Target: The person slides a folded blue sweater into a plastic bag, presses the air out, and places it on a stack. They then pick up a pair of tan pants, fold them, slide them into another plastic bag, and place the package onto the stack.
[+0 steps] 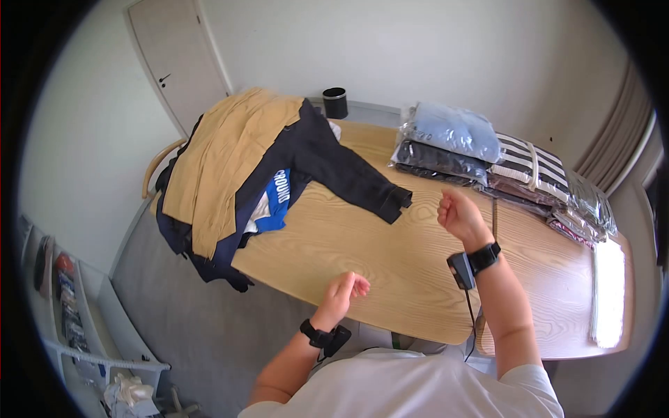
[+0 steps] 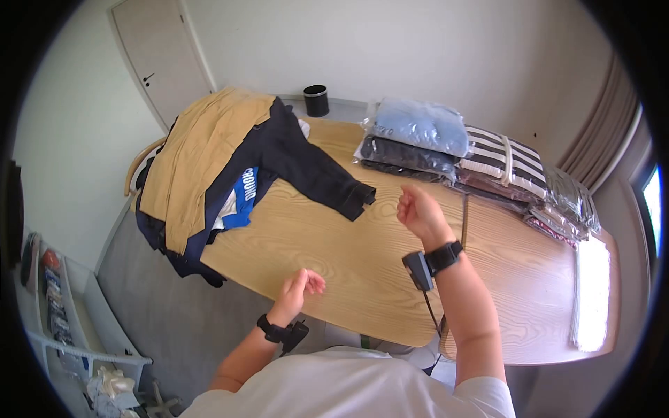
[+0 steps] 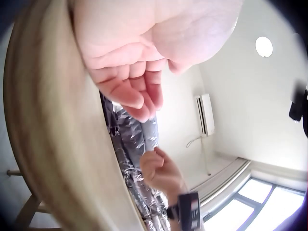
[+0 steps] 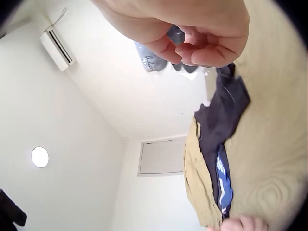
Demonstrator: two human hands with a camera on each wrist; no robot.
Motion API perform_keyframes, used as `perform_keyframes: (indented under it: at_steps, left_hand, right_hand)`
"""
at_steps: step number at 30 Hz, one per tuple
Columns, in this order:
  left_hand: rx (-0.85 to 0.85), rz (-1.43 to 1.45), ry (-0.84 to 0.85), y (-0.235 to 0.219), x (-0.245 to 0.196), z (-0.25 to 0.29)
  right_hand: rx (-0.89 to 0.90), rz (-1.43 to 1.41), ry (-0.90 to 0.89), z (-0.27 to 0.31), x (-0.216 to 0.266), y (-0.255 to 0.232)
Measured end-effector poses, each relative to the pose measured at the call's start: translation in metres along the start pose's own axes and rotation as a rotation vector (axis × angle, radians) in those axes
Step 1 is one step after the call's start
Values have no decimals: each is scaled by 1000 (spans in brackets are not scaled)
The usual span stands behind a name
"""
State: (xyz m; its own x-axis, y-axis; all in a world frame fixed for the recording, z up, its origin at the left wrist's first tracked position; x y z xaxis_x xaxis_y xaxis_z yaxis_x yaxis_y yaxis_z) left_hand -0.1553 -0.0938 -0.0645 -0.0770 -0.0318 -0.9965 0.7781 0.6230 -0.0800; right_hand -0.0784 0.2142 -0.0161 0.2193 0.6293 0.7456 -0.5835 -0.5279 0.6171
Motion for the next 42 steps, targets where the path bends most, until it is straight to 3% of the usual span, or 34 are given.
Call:
perform_keyframes:
  at_steps: [2,4,6,8,10,12,13,15,17,21,23,24,26,30,32,35,38,39,40,41,42]
  left_hand:
    - [123,402,-171,-16,1,-10]
    - [-90,260,-175,-53,-10,-17]
    - [-280,55,-104,-101,-20,-32]
    - [-530,-430,97,-163,-30,-49]
    - [-785,-766,144,-231,-22,-67]
    - [-1012,-1149,-97,-272,-28,-74]
    - [-1011,-1154,-84,-282,-32,-75]
    - [-1091,-1248,-479,-309,-30,-76]
    - [-965,-1308,-591,-332,-14,-77]
    - [-886,-1363,-539,-358,-13,-80]
    - [-1100,-1082,-332,-367,-24,-82]
    - [-1102,-1083,-322,-360,-35,-85]
    - [-1023,-1066,148,-318,-86,-87]
    - [-782,-793,435,-223,-155,-90]
    - [-556,-620,514,-180,-163,-95]
    - [-229,-445,390,-94,-179,-73]
    - [228,-375,182,-10,-163,-32]
    - [390,-457,229,14,-161,-14]
    - [637,-458,162,35,-159,2]
    - [853,-383,219,51,-157,15]
    - [970,-416,88,56,-154,19]
  right_hand:
    - [28,11,150,33,-41,0]
    - [1,-49,277,60,-73,-9]
    - [27,-98,322,72,-85,-18]
    - [-66,-155,230,78,-85,-25]
    - [-35,-213,203,73,-82,-31]
    - [-22,-193,198,70,-76,-30]
    - [9,-222,196,68,-76,-31]
    - [15,-224,183,69,-78,-31]
    - [19,-222,163,70,-77,-29]
    - [25,-194,141,74,-77,-26]
    - [38,-187,130,73,-76,-28]
    - [56,-189,146,71,-79,-30]
    - [77,-196,166,71,-81,-29]
    - [69,-144,133,70,-87,-25]
    - [68,-114,112,76,-92,-25]
    - [192,-28,43,90,-94,-11]
    - [305,-37,201,113,-94,19]
    - [390,-131,233,127,-87,36]
    - [474,-228,265,135,-84,45]
    - [743,-349,377,123,-101,21]
    - [324,-247,228,139,-85,36]
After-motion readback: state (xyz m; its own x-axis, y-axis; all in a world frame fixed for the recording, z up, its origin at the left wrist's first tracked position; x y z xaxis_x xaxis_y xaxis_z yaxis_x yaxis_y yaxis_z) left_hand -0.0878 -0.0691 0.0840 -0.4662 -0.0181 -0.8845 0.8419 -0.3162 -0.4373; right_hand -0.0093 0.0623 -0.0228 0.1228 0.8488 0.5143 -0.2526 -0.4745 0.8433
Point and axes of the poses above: each hand's wrist, its own z-axis away from the middle knuckle, its own y-axis out of the palm, x = y × z, the point moved 4 cm from there along -z, towards the middle knuckle, and after that the axes turned 7 degrees about -y, right-handed, at the moved point
